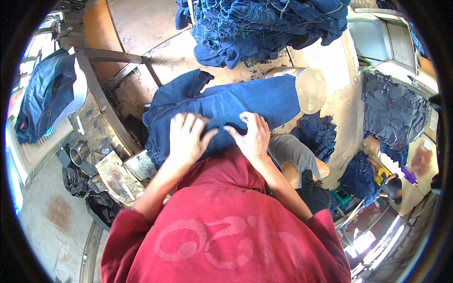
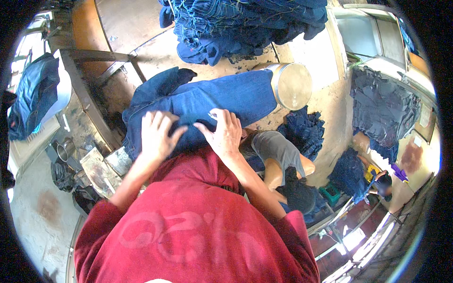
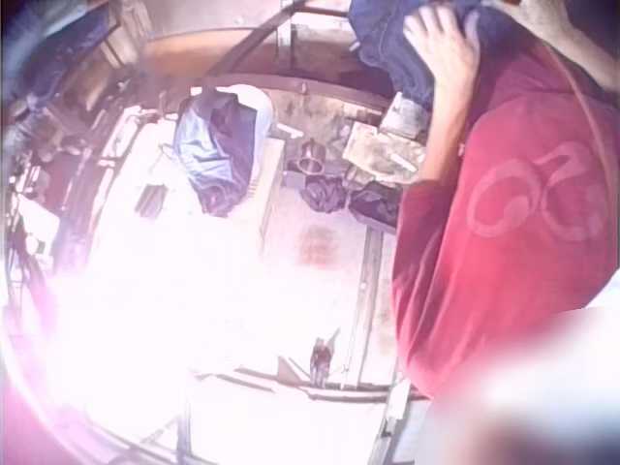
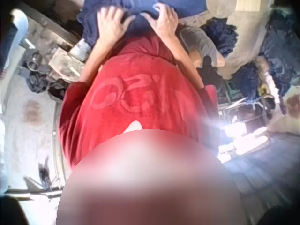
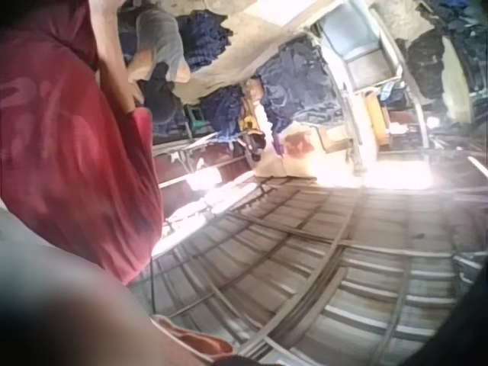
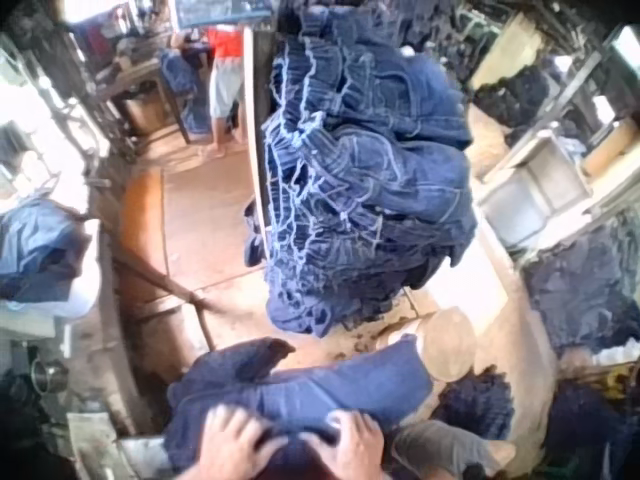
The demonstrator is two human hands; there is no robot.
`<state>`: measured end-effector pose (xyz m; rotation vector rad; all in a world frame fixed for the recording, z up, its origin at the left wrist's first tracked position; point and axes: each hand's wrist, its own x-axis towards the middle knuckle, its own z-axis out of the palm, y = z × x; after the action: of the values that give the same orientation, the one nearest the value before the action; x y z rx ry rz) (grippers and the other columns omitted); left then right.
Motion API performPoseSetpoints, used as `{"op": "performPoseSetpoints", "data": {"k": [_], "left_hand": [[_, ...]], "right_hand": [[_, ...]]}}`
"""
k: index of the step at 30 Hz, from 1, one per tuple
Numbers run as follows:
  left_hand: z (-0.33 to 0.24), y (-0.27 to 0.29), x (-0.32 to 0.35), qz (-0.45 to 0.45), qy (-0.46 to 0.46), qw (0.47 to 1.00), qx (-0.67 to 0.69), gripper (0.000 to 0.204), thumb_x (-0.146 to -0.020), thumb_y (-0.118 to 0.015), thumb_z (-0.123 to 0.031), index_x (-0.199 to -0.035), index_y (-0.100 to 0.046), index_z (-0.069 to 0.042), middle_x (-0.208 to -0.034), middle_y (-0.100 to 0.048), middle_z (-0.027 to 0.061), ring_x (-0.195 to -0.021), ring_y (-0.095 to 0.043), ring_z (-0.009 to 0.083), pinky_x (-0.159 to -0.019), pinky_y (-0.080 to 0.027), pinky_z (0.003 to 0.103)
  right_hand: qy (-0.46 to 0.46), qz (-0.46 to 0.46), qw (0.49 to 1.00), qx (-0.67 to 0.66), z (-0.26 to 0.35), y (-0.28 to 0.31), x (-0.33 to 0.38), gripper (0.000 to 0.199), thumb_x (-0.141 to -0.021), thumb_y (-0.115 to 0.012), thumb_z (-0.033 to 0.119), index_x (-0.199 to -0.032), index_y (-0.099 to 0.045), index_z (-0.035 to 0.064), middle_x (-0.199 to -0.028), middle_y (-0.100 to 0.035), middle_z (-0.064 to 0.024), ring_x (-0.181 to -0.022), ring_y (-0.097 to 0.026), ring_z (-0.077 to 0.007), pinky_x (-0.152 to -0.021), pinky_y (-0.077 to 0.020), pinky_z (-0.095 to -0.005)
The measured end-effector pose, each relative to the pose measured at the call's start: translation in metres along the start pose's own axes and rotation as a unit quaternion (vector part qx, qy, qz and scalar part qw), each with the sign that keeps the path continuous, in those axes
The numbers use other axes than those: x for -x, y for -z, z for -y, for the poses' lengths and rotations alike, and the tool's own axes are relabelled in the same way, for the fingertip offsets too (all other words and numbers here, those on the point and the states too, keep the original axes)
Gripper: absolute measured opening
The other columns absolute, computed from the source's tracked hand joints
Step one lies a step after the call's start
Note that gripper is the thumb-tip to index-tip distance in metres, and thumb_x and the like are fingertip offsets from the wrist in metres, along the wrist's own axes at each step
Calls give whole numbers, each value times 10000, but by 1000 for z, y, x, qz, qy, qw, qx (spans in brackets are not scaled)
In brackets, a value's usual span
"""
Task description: The person scrapes the surface of denim jeans with a small handheld tool, repeatedly lifting and repositioning the jeans on a wooden workbench. The person handles multiple jeans one at a time, scraping seams and fabric areas, then placing them aside.
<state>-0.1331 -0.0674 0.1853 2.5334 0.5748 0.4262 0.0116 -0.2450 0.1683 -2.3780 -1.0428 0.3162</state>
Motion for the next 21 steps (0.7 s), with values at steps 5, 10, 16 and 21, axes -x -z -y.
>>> {"op": "performPoseSetpoints", "data": {"k": [5, 10, 16, 21], "left_hand": [[-12, -28, 61, 22, 49, 998, -38, 248, -877, -844, -208, -1088, -761, -108, -1166, -687, 44, -1141, -603, 293, -972, -472, 458], [-7, -27, 74, -4, 6, 1000, -25, 174, -929, -788, -188, -1059, -748, -79, -1196, -677, 47, -1085, -596, 267, -936, -475, 417], [-55, -11, 63, 10, 75, 997, -28, 161, -920, -796, -117, -1042, -714, -52, -1166, -689, 89, -1046, -616, 330, -907, -499, 437], [-97, -17, 29, 108, 322, 910, 240, 379, -964, -823, -230, -1199, -720, 48, -911, -715, 114, -794, -734, 313, -743, -592, 368]], "right_hand": [[118, -14, 990, 70, -3, -27, 8, 253, -943, -834, 314, -1054, -685, 142, -911, -649, -26, -780, -703, -242, -703, -555, -399], [154, -12, 976, 155, -23, -9, 2, 197, -1026, -733, 305, -996, -622, 145, -907, -619, -37, -714, -717, -229, -598, -574, -394], [-39, 111, 983, -142, -37, 22, 14, 196, -1034, -750, 238, -1032, -707, 47, -723, -678, -74, -612, -657, -236, -590, -493, -380], [-125, 138, 933, -309, -33, 31, 17, 269, -1071, -746, 290, -1014, -727, 28, -659, -546, 3, -603, -420, -74, -556, -382, -320]]}}
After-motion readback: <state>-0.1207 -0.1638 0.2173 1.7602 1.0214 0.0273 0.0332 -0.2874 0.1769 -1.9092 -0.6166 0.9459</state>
